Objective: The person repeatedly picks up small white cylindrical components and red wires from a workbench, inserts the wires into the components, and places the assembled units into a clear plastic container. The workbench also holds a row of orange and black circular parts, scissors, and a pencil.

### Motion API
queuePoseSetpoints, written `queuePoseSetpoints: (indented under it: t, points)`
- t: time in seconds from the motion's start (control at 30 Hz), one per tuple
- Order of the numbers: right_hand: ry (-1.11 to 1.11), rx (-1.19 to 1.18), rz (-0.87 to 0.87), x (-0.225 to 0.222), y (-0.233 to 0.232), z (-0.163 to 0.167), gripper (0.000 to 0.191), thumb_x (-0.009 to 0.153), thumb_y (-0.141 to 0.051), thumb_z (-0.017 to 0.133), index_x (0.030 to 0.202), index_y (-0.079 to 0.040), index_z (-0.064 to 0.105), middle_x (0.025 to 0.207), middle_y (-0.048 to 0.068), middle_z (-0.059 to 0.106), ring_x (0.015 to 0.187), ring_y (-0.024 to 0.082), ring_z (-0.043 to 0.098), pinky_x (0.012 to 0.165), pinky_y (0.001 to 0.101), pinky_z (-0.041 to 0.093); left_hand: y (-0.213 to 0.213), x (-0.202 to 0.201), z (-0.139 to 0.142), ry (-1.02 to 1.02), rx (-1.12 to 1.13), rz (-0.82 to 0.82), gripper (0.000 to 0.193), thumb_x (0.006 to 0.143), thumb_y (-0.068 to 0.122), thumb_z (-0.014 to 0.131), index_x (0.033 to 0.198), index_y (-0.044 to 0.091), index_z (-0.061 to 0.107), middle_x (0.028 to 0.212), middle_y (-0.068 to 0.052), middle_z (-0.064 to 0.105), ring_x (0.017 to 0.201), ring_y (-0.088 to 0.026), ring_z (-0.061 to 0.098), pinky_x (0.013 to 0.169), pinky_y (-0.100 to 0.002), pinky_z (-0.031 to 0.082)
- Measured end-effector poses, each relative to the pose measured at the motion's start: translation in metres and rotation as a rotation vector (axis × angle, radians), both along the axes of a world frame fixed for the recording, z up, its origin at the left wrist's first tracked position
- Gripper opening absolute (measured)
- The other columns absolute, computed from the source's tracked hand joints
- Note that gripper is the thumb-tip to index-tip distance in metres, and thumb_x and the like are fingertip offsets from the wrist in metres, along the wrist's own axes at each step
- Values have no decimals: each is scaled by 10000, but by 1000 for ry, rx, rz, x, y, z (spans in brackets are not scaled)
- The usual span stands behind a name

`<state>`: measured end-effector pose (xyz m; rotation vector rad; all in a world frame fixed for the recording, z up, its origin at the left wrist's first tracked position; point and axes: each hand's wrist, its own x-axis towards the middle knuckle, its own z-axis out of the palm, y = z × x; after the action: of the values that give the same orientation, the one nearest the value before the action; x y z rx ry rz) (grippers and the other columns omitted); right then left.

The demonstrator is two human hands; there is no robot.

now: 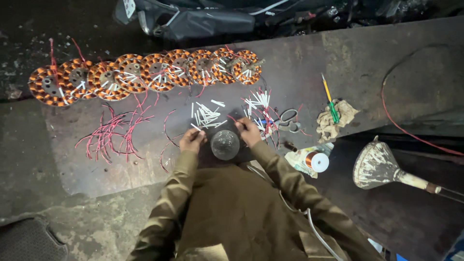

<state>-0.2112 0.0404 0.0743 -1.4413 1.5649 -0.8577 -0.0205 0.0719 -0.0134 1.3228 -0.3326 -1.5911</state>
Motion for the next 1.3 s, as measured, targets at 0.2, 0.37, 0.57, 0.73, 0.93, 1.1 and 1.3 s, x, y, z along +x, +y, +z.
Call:
queuePoseSetpoints:
  t: [0.2, 0.37, 0.57, 0.73, 0.93, 1.1, 1.3]
  points:
    - [-168, -55, 68, -1, 20, 24, 143, 1062, -155, 640, 989, -34, 618, 775, -38, 492, 722, 33, 432, 644, 232, 396, -13, -14, 25, 269, -38, 81, 474, 916, -28, 693, 1336, 76, 499, 1113, -190, 702, 981, -269, 727, 850, -388, 637]
    - [-239, -27, 53, 5, 26, 37, 163, 1045, -155, 639, 951, -24, 608, 738, -53, 498, 678, 18, 422, 592, 224, 372, -18, -24, 55, 411, -118, 100, 645, 896, -42, 686, 1447, 181, 436, 1102, -205, 707, 996, -274, 724, 870, -395, 624]
    - [-112, -34, -10, 7, 33, 44, 186, 1055, -156, 618, 938, -12, 611, 659, -28, 470, 621, 26, 398, 539, 244, 345, -16, -26, 59, 457, -143, 100, 592, 929, -61, 670, 1450, 112, 451, 1110, -210, 724, 1011, -279, 732, 890, -406, 627]
    - [-14, -165, -34, 12, 35, 56, 157, 1053, -140, 623, 962, -13, 607, 655, 44, 540, 596, 59, 463, 537, 269, 407, -16, -28, 60, 426, -170, 79, 576, 920, -68, 670, 1423, 104, 448, 1072, -218, 722, 988, -293, 734, 876, -415, 633]
    - [204, -299, -12, 14, 36, 74, 108, 1023, -129, 648, 982, -33, 626, 661, 134, 630, 500, 213, 625, 486, 341, 455, -16, -31, 68, 401, -192, 79, 569, 922, -73, 670, 1414, 87, 434, 1060, -219, 718, 986, -300, 734, 891, -433, 635]
    - [268, -315, 1, 17, 35, 84, 91, 1010, -128, 663, 980, -44, 643, 648, 155, 630, 517, 282, 657, 489, 382, 472, -16, -34, 72, 388, -209, 79, 578, 915, -74, 677, 1417, 75, 432, 1053, -208, 718, 982, -298, 732, 903, -441, 634]
    - [278, -398, 32, 18, 37, 90, 72, 1021, -110, 653, 987, -52, 626, 691, 152, 648, 581, 308, 675, 514, 391, 486, -14, -35, 72, 387, -201, 117, 579, 917, -62, 683, 1417, 73, 423, 1043, -196, 712, 984, -293, 731, 916, -442, 637]
